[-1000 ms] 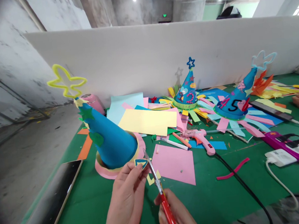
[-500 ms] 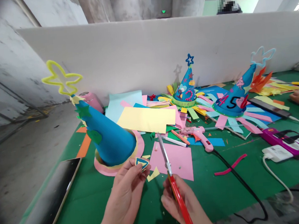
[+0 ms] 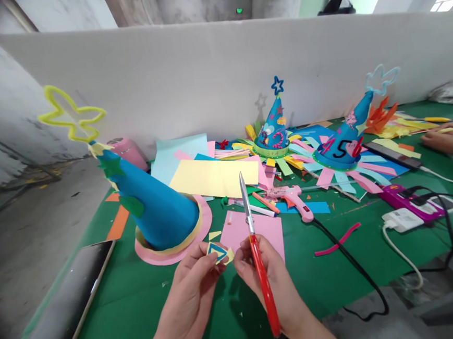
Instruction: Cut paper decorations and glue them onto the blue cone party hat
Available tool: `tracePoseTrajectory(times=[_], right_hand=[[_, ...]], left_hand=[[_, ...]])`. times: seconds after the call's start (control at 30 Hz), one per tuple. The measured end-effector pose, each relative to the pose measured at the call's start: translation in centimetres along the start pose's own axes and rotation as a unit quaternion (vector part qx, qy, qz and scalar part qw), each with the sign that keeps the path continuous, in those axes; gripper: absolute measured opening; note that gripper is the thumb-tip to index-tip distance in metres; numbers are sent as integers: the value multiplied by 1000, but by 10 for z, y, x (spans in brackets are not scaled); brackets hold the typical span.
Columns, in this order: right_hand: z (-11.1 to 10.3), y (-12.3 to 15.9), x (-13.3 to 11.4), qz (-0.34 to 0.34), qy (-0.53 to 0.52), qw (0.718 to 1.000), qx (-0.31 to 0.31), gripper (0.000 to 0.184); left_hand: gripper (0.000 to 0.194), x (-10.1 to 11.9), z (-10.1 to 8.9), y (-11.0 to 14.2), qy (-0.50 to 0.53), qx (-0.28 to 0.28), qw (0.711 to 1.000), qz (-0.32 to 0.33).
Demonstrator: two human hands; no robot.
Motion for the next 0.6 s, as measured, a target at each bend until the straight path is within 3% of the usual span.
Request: tracePoseTrajectory(times=[0.1, 0.3, 0.47, 0.6], right_hand=[[5, -2, -1, -1, -2, 1000, 9, 31], [12, -7, -1, -16, 0, 999, -50, 23], [10, -7, -8, -52, 47, 996, -52, 20], [12, -5, -12, -20, 37, 996, -75, 23]], left_hand=[[11, -6, 2, 2, 1, -3, 1000, -6], [14, -11, 6, 6, 1, 9, 1000, -12], [18, -22, 3, 3, 0, 21, 1000, -6], [20, -32, 0, -1, -32, 21, 999, 5]])
Point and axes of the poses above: each hand's wrist, its own y-axis away from the middle knuckle, its own z-axis out of the palm, x = y × z, the point moved 5 cm from there along -y, towards the middle knuckle, and after that the axes turned 10 degrees about -y, right-handed, at the moved point
